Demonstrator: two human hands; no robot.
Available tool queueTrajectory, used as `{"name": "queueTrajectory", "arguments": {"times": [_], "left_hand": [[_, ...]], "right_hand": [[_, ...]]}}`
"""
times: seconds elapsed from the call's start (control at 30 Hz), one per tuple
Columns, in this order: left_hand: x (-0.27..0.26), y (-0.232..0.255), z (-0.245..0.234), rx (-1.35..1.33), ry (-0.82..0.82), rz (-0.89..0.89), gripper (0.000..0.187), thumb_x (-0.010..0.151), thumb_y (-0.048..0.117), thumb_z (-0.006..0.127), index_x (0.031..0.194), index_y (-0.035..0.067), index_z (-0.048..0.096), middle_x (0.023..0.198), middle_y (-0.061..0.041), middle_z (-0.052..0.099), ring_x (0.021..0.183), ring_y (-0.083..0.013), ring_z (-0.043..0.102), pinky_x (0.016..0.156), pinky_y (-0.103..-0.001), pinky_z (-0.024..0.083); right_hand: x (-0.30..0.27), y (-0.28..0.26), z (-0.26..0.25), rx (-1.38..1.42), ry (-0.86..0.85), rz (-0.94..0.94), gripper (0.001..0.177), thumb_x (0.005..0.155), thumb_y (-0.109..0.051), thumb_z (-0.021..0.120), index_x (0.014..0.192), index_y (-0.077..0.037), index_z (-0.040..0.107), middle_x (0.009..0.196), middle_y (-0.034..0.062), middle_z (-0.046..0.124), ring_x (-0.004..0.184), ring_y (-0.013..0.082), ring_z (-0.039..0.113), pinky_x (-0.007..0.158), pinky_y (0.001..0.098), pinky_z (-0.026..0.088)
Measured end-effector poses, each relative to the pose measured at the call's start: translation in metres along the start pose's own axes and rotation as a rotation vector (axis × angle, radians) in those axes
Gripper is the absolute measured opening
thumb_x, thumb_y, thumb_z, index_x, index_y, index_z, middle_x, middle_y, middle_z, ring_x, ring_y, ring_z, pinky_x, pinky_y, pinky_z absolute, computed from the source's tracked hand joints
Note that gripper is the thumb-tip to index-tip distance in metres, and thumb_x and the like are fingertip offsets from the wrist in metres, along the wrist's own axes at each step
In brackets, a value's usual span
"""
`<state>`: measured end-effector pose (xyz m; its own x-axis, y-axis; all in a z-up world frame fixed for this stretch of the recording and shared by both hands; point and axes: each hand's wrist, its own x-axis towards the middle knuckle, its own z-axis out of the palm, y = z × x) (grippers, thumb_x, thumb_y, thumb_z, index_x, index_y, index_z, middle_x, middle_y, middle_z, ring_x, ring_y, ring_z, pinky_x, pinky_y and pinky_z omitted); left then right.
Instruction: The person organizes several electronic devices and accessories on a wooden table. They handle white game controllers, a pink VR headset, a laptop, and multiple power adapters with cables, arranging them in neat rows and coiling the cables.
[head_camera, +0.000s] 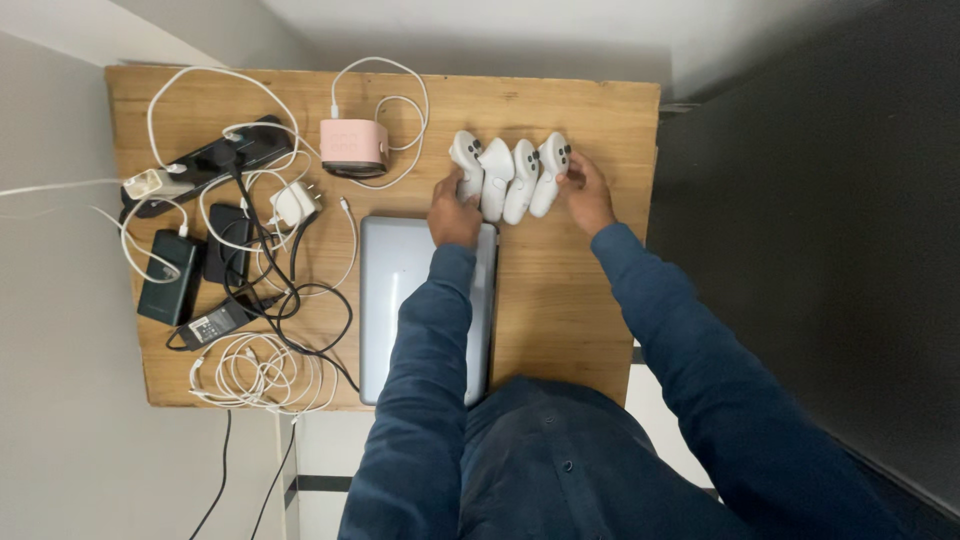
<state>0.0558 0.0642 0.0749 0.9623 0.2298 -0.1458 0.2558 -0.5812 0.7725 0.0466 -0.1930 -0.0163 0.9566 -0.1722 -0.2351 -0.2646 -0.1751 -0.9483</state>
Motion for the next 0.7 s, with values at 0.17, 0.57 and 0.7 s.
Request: {"name": "queueTrajectory", "arguments": {"times": [0.17,0.57,0.7], "left_hand": [[-0.009,0.006,0.022,-0.005,-0.054,0.009,0.049,0.078,0.012,0.083,0.124,0.008,0.067,0.121,-0.014,0.068,0.11,-0.0336,0.067,0.095,-0.041,0.053],[-0.035,0.026,0.064,-0.125,-0.061,-0.026,0.058,0.078,0.007,0.082,0.132,0.006,0.06,0.124,-0.015,0.065,0.112,-0.0327,0.067,0.095,-0.041,0.055],[-0.033,0.025,0.065,-0.145,-0.067,-0.025,0.064,0.077,0.004,0.083,0.136,0.003,0.058,0.125,-0.019,0.064,0.113,-0.0344,0.066,0.097,-0.041,0.055]], "right_hand": [[0.002,0.003,-0.03,-0.062,0.003,-0.044,0.05,0.097,-0.003,0.069,0.144,-0.002,0.054,0.13,0.0131,0.067,0.116,0.0207,0.065,0.098,0.0336,0.052],[-0.019,-0.032,-0.061,-0.161,0.085,0.102,0.052,0.097,-0.005,0.069,0.146,-0.007,0.052,0.136,0.0108,0.063,0.117,0.0208,0.065,0.098,0.0326,0.054],[-0.023,-0.036,-0.06,-0.073,0.05,0.155,0.055,0.096,-0.008,0.066,0.149,-0.009,0.05,0.136,0.0091,0.064,0.111,0.0192,0.067,0.089,0.0341,0.059]]}}
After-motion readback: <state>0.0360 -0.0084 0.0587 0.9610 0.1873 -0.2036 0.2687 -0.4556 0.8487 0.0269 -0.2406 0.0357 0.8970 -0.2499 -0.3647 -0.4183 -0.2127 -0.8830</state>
